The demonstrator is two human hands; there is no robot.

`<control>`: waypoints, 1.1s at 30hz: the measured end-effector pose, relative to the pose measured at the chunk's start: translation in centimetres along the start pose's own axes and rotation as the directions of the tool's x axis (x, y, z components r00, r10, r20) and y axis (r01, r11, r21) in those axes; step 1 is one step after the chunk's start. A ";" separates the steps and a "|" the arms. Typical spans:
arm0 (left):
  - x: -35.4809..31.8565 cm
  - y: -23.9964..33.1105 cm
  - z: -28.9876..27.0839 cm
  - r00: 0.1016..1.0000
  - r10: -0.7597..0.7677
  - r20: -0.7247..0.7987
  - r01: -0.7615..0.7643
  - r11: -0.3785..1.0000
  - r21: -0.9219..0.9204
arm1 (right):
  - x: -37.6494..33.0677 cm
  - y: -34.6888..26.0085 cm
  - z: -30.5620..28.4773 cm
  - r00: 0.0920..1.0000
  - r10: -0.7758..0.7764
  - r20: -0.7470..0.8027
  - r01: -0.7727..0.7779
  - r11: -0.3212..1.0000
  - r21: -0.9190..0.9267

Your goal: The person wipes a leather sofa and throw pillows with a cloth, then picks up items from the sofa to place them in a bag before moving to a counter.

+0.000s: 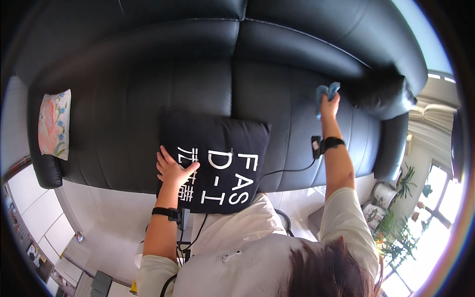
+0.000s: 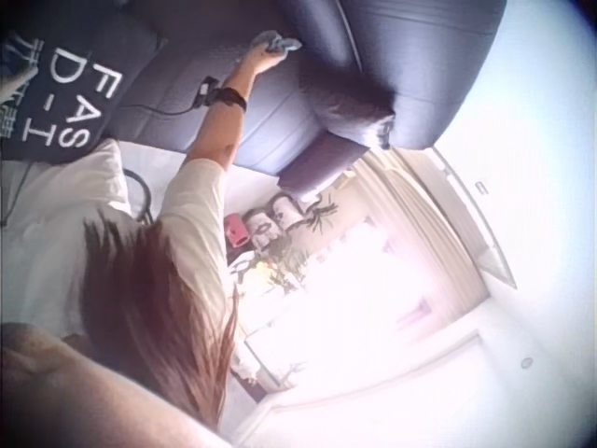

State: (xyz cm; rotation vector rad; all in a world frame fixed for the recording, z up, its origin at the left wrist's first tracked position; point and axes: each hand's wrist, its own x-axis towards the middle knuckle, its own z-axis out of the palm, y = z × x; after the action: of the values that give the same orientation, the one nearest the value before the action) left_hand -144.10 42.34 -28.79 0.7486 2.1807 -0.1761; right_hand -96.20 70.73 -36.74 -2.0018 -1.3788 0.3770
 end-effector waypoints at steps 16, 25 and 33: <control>5.7 0.2 0.1 0.912 -0.159 0.378 0.098 0.980 0.175 | -27.2 -42.2 31.9 0.113 -0.586 0.802 0.829 0.501 0.249; 6.3 0.4 -0.2 0.891 -0.208 0.403 0.126 0.967 0.220 | -21.0 -38.7 36.0 0.082 -0.571 0.817 0.852 0.465 0.240; 5.9 1.2 -0.9 0.875 -0.212 0.435 0.127 0.968 0.216 | -10.8 -22.3 24.6 0.564 -0.195 0.803 0.707 0.615 -0.348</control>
State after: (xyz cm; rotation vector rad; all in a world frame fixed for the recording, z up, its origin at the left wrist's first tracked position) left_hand -146.96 46.35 -32.42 0.5422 1.7875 -0.5902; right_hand -130.58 74.64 -41.45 -1.8744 -2.8431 0.4671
